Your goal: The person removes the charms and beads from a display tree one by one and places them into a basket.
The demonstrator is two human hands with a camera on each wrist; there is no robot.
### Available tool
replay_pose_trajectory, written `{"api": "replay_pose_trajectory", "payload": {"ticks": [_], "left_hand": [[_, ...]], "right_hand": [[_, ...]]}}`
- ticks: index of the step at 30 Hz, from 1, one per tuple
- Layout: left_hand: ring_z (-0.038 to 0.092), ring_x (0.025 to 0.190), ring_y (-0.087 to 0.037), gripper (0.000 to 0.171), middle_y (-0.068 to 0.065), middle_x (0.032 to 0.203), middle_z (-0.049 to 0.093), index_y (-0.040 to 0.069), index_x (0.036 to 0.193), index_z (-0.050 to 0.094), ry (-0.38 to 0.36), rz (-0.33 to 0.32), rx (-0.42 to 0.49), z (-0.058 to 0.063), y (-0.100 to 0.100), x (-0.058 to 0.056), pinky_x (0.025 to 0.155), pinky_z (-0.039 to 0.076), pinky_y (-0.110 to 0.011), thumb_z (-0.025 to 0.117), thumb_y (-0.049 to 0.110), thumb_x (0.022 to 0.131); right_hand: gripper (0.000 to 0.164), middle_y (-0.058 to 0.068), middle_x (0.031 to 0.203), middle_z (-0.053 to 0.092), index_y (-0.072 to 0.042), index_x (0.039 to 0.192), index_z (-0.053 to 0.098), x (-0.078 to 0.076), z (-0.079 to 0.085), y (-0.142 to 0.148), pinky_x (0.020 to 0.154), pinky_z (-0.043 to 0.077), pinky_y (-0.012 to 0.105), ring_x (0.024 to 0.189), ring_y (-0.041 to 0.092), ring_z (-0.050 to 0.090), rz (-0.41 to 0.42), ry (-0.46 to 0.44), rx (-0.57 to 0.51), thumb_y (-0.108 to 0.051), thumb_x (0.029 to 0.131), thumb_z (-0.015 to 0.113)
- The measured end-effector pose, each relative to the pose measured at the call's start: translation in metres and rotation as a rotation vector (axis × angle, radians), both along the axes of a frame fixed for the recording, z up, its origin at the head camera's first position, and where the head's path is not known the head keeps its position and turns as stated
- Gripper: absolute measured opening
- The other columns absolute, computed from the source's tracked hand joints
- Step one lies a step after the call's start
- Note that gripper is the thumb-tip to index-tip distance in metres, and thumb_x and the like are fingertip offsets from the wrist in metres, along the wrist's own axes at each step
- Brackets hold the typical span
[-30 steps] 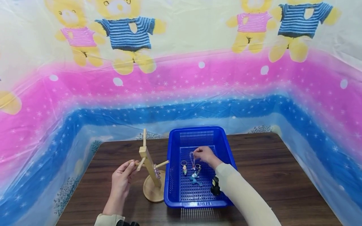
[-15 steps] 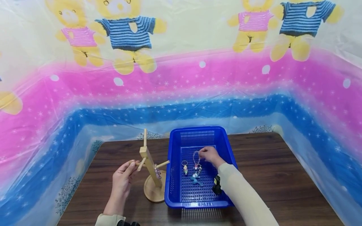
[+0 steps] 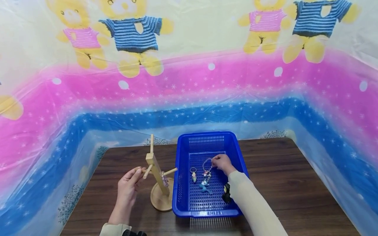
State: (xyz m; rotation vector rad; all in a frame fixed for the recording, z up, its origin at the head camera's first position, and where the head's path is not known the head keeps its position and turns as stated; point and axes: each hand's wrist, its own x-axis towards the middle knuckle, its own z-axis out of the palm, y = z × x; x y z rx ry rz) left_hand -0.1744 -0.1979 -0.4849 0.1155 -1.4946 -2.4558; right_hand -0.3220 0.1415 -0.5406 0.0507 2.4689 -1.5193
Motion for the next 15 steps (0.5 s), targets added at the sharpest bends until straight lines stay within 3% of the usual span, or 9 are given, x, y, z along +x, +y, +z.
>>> {"api": "replay_pose_trajectory", "payload": {"ticks": [5,9,15], "left_hand": [[0.076,0.08,0.0,0.027,0.008,0.086,0.08,0.02,0.087,0.076,-0.009,0.006,-0.003,0.0006,-0.0003,0.0009,0.073,0.063,-0.013,0.063,0.0,0.099],[0.076,0.08,-0.001,0.028,0.007,0.086,0.08,0.019,0.087,0.076,0.028,-0.013,0.023,0.0005,-0.0006,0.0013,0.073,0.063,-0.014,0.062,-0.002,0.099],[0.076,0.08,-0.001,0.027,0.006,0.087,0.081,0.018,0.088,0.077,0.048,-0.024,0.038,0.0011,-0.0002,0.0018,0.074,0.064,-0.014,0.062,-0.002,0.099]], "right_hand": [[0.023,0.026,0.111,0.073,0.011,0.112,0.068,-0.0009,-0.0034,-0.0004,0.089,0.065,0.044,0.093,0.027,0.075,-0.027,0.005,0.001,-0.006,0.102,0.054],[0.023,0.027,0.11,0.073,0.011,0.112,0.067,0.0,-0.0053,-0.0015,0.089,0.065,0.045,0.094,0.03,0.074,-0.055,0.002,0.009,-0.006,0.1,0.056],[0.022,0.023,0.099,0.075,0.012,0.107,0.069,0.0024,-0.0056,-0.0012,0.078,0.065,0.038,0.083,0.022,0.072,-0.107,0.003,0.03,-0.004,0.096,0.06]]}}
